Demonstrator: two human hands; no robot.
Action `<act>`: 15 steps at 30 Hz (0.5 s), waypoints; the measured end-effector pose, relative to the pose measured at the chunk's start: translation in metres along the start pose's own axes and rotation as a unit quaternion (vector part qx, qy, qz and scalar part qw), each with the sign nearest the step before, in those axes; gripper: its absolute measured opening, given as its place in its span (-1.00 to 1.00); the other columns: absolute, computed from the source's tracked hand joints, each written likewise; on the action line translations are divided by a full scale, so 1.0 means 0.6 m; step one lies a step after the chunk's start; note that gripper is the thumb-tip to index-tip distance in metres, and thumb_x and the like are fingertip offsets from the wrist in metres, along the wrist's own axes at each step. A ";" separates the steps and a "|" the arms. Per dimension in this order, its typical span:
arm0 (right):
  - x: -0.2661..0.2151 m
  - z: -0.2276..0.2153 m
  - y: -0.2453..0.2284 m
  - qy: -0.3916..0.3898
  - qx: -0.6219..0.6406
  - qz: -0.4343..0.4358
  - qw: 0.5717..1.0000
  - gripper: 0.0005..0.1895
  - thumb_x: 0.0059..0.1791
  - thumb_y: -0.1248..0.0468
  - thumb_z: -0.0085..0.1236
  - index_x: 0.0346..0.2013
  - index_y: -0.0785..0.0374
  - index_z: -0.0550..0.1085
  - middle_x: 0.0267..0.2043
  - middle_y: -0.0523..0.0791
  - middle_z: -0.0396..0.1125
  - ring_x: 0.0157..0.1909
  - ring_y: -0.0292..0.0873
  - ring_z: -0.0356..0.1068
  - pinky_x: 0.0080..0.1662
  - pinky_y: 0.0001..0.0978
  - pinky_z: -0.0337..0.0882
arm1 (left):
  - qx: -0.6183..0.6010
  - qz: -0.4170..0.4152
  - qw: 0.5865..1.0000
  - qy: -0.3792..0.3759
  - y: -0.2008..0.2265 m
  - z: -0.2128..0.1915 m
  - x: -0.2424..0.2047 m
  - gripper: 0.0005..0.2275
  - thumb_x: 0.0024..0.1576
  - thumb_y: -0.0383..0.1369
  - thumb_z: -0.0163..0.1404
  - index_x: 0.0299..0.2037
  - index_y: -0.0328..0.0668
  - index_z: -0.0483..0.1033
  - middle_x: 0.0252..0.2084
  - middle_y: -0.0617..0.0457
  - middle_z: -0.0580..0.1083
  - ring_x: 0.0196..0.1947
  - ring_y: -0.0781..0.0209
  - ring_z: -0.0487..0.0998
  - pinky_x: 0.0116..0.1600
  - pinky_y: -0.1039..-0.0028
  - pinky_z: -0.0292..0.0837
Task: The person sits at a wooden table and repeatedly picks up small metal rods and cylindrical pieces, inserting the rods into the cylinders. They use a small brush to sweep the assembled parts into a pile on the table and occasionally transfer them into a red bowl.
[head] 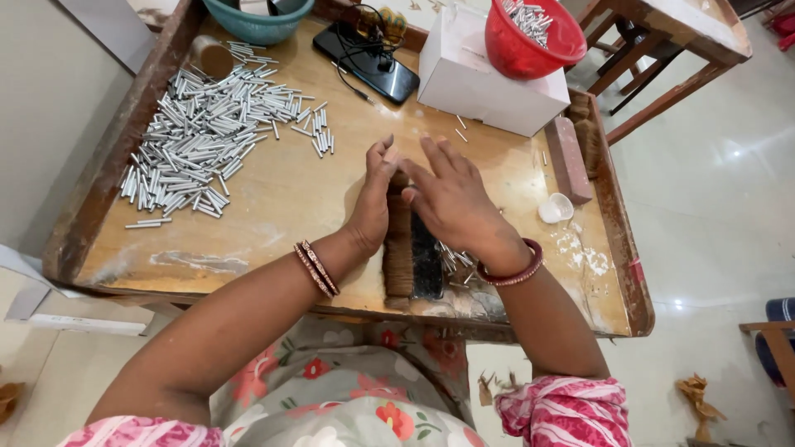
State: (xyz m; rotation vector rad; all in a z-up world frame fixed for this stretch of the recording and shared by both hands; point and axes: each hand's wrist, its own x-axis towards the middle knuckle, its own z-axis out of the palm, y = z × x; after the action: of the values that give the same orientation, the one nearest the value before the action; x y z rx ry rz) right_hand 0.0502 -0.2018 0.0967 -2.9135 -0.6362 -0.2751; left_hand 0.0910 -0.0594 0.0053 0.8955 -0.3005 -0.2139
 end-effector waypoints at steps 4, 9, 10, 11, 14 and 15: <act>-0.068 0.006 -0.061 -0.087 -0.081 -0.020 0.993 -0.34 0.11 -0.07 -0.20 0.44 0.18 0.16 0.54 0.17 -0.23 0.54 0.30 -0.32 0.36 0.32 -0.33 | 0.020 -0.011 1.000 -0.007 0.009 0.012 -0.007 -0.38 0.27 0.04 -0.27 0.46 -0.11 -0.02 0.22 0.02 0.23 0.22 0.21 0.23 0.33 0.38 0.12; -0.126 0.017 -0.092 -0.042 -0.089 0.006 0.995 -0.26 0.15 -0.17 -0.38 0.49 0.22 0.07 0.59 0.18 -0.34 0.57 0.27 -0.47 0.35 0.39 -0.55 | 0.059 0.014 0.998 0.005 -0.002 0.008 -0.028 -0.41 0.29 0.05 -0.27 0.43 -0.08 0.03 0.18 0.06 0.25 0.21 0.22 0.24 0.34 0.38 0.12; -0.132 0.021 -0.095 -0.046 -0.120 -0.009 0.992 -0.28 0.14 -0.16 -0.37 0.48 0.20 0.06 0.60 0.15 -0.34 0.59 0.25 -0.48 0.36 0.38 -0.57 | 0.051 0.034 0.998 0.013 -0.011 0.007 -0.031 -0.43 0.31 0.05 -0.26 0.41 -0.10 0.07 0.18 0.03 0.26 0.22 0.20 0.25 0.35 0.36 0.13; -0.138 0.026 -0.099 -0.049 -0.149 -0.022 0.987 -0.29 0.14 -0.15 -0.36 0.47 0.18 0.06 0.60 0.13 -0.34 0.60 0.23 -0.48 0.37 0.36 -0.60 | 0.043 0.052 0.998 0.020 -0.019 0.005 -0.034 -0.45 0.33 0.06 -0.26 0.39 -0.12 0.11 0.17 0.01 0.26 0.22 0.18 0.25 0.37 0.35 0.13; -0.136 0.020 -0.106 -0.024 -0.115 0.009 0.993 -0.31 0.15 -0.10 -0.35 0.50 0.17 0.05 0.62 0.13 -0.36 0.61 0.22 -0.49 0.38 0.34 -0.64 | 0.027 0.039 0.998 0.029 0.004 0.033 -0.066 -0.47 0.32 0.08 -0.27 0.33 -0.12 0.15 0.19 0.04 0.26 0.23 0.21 0.23 0.36 0.36 0.12; -0.134 0.024 -0.104 -0.026 -0.113 0.009 0.993 -0.31 0.15 -0.10 -0.35 0.50 0.17 0.05 0.62 0.13 -0.36 0.61 0.22 -0.49 0.38 0.34 -0.64 | 0.027 0.037 0.998 0.031 0.003 0.035 -0.068 -0.47 0.32 0.08 -0.27 0.33 -0.12 0.15 0.19 0.04 0.26 0.23 0.21 0.23 0.36 0.36 0.12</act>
State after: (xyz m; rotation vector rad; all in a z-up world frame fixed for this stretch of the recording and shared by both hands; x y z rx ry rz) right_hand -0.0457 -0.1750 0.0723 -3.1514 -0.6241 -0.2874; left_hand 0.0456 -0.0611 0.0120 0.9404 -0.2826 -0.1091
